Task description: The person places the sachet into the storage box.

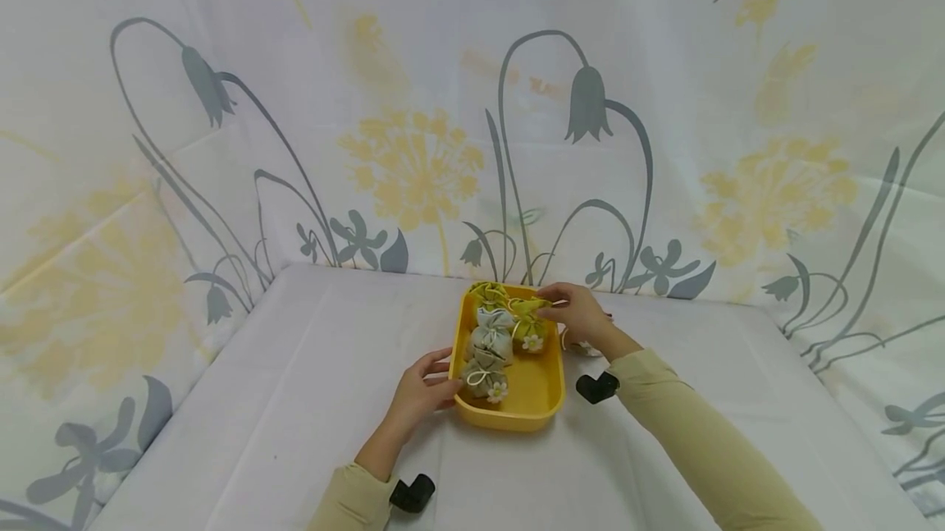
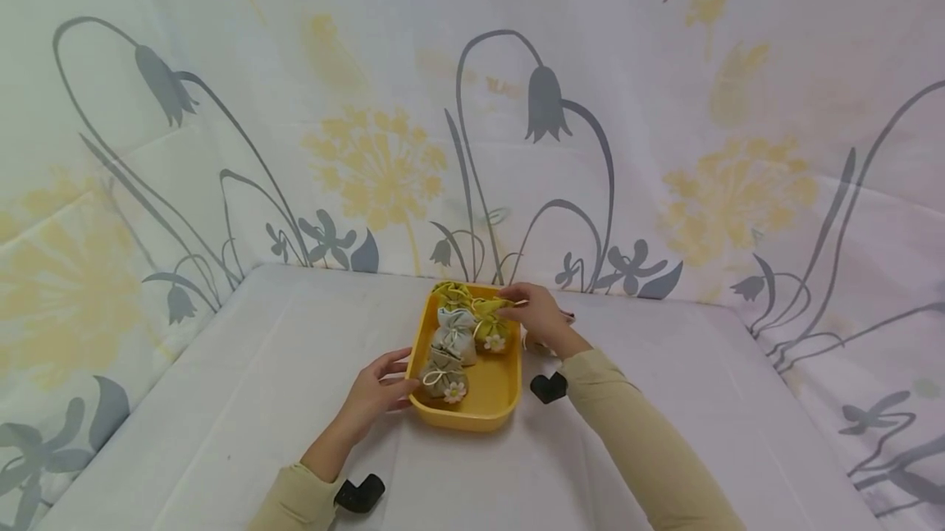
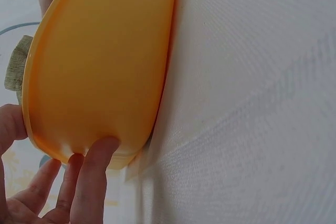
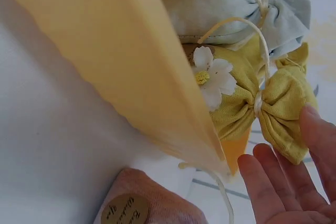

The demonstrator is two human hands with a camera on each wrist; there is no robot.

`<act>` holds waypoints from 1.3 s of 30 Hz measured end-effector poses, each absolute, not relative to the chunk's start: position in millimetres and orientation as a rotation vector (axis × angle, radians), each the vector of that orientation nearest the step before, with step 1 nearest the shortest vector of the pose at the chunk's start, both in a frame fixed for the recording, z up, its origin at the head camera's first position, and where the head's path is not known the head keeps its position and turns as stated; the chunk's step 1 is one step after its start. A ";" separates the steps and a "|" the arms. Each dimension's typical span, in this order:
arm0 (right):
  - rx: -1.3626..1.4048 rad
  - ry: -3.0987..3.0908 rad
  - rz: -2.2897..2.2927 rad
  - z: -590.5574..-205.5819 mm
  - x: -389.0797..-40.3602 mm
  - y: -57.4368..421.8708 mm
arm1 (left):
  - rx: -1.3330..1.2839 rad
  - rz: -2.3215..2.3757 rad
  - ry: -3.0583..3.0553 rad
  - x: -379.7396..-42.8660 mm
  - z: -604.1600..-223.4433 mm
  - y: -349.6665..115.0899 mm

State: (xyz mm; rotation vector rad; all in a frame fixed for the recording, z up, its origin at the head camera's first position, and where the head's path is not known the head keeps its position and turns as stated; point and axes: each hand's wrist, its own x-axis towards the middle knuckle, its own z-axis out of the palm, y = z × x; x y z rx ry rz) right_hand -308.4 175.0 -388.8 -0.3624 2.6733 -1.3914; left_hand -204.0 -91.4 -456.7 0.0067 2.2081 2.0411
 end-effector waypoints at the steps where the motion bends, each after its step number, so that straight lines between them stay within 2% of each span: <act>1: -0.360 2.680 -1.394 -388.7 -307.0 176.2 | 0.010 2.042 2.211 -204.6 -459.3 -91.2; 22: -0.356 2.640 -1.574 -394.2 -269.5 211.6 | 0.004 2.035 2.226 -205.5 -458.7 -90.0; 39: -0.209 2.700 -1.646 -421.0 -237.3 252.1 | -0.026 2.013 2.237 -205.0 -461.1 -90.4</act>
